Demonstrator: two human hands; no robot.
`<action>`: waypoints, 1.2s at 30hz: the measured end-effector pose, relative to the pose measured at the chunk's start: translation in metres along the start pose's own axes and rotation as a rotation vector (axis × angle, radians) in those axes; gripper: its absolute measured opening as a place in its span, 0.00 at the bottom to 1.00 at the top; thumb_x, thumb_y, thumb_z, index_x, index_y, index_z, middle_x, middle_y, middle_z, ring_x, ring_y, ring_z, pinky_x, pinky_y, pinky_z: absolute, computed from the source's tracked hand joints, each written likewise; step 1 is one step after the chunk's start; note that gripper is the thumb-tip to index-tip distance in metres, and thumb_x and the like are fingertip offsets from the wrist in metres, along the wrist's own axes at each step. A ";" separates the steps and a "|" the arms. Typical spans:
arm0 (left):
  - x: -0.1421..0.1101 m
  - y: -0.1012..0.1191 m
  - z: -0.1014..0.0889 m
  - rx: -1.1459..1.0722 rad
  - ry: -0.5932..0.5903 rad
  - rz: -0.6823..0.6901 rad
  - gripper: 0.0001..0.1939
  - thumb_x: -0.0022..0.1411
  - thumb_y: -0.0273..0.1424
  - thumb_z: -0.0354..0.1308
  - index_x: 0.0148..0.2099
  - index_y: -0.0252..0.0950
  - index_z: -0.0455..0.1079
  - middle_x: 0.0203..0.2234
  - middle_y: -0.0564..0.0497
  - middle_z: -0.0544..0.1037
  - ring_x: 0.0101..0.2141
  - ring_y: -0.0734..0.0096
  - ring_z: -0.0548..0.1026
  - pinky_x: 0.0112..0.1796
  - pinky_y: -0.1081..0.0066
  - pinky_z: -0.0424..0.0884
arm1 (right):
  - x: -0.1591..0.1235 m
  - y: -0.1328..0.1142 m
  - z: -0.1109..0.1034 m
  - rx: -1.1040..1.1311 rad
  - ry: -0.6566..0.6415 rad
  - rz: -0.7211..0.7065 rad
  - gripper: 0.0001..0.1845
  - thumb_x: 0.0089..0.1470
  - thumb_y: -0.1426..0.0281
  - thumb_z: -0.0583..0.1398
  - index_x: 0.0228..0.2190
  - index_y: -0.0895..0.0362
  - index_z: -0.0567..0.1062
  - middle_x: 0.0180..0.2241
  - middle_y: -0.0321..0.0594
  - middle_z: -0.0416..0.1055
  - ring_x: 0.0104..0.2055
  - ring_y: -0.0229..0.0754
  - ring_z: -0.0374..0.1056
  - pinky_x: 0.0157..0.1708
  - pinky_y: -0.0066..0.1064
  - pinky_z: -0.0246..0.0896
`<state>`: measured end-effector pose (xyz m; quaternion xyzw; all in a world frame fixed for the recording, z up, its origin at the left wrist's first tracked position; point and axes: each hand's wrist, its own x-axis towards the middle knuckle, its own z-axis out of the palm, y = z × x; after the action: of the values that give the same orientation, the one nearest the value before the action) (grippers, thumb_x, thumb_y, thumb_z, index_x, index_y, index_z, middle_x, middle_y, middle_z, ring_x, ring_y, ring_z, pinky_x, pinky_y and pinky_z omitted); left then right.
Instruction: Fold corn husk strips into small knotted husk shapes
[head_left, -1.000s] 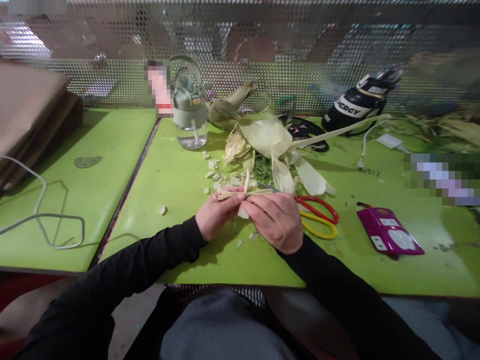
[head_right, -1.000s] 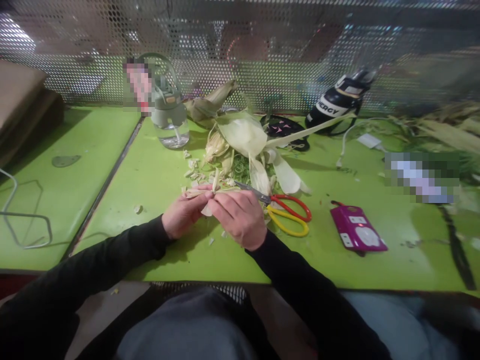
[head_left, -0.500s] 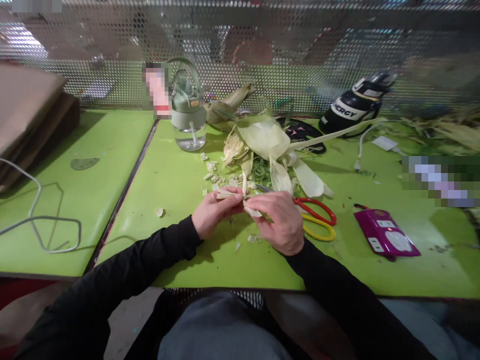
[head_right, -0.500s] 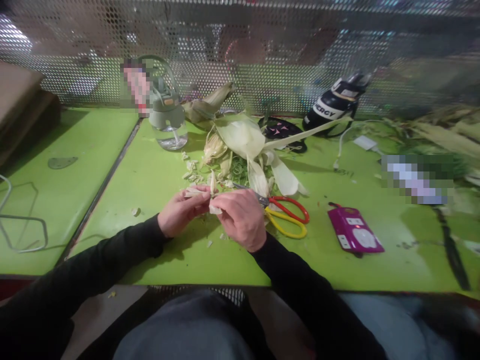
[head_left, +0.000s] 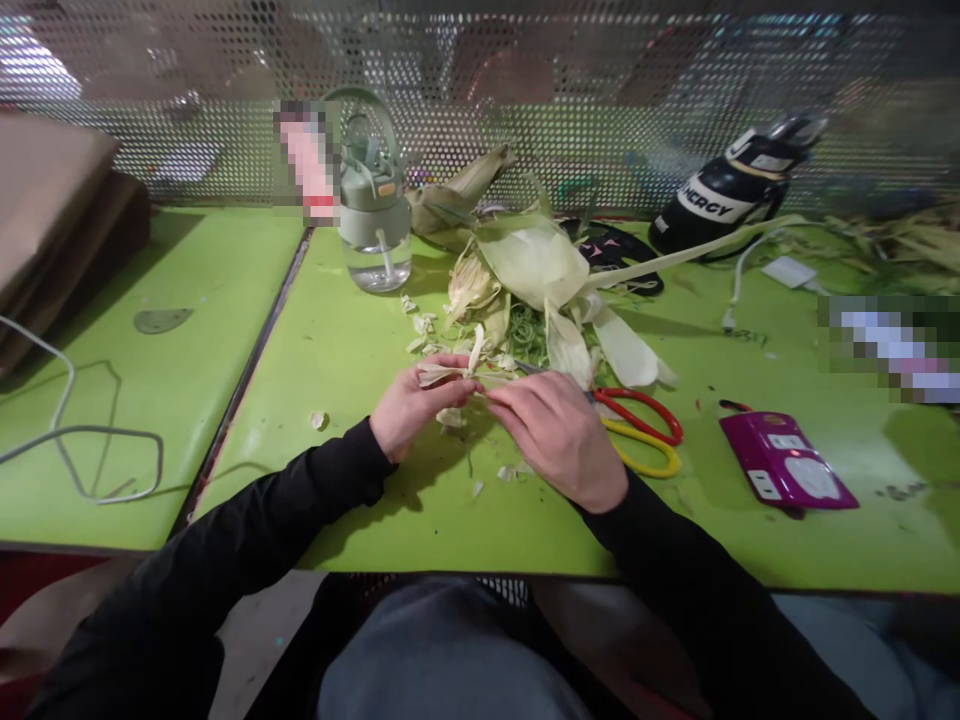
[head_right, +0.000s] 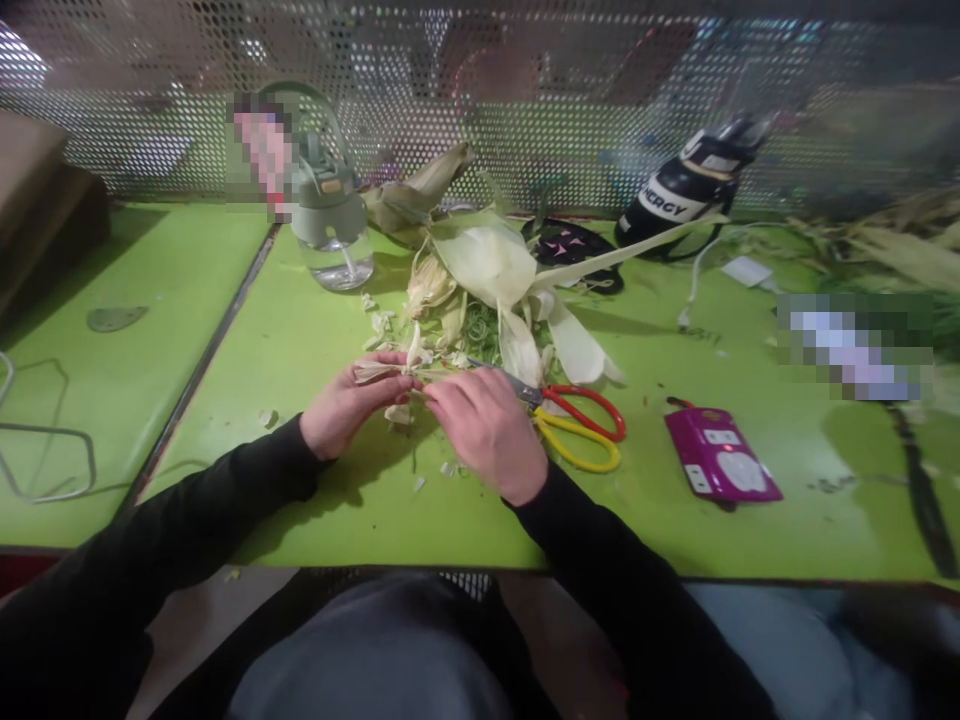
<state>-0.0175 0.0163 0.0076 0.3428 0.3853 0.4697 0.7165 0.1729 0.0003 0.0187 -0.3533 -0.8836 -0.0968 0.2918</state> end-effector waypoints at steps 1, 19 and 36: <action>0.000 0.000 0.000 -0.007 -0.001 0.001 0.13 0.55 0.22 0.68 0.42 0.32 0.72 0.29 0.53 0.80 0.29 0.78 0.75 0.36 0.73 0.70 | 0.000 -0.001 -0.001 -0.002 -0.013 0.020 0.09 0.62 0.67 0.61 0.41 0.60 0.75 0.35 0.46 0.78 0.37 0.46 0.71 0.38 0.39 0.67; -0.005 0.004 0.004 0.101 -0.003 -0.056 0.14 0.47 0.23 0.71 0.37 0.32 0.72 0.24 0.57 0.78 0.25 0.81 0.73 0.32 0.75 0.68 | -0.003 -0.012 0.007 -0.104 0.120 0.027 0.01 0.61 0.72 0.61 0.35 0.57 0.73 0.41 0.48 0.78 0.42 0.50 0.71 0.41 0.42 0.66; -0.001 0.004 -0.005 0.099 -0.163 -0.033 0.11 0.49 0.27 0.71 0.36 0.34 0.74 0.26 0.55 0.76 0.25 0.80 0.72 0.30 0.76 0.67 | 0.001 -0.015 0.008 0.953 -0.098 0.705 0.05 0.61 0.66 0.58 0.34 0.53 0.67 0.25 0.31 0.67 0.24 0.34 0.61 0.23 0.27 0.57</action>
<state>-0.0233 0.0170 0.0090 0.4085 0.3539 0.4089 0.7353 0.1584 -0.0070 0.0131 -0.4595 -0.6713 0.4298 0.3918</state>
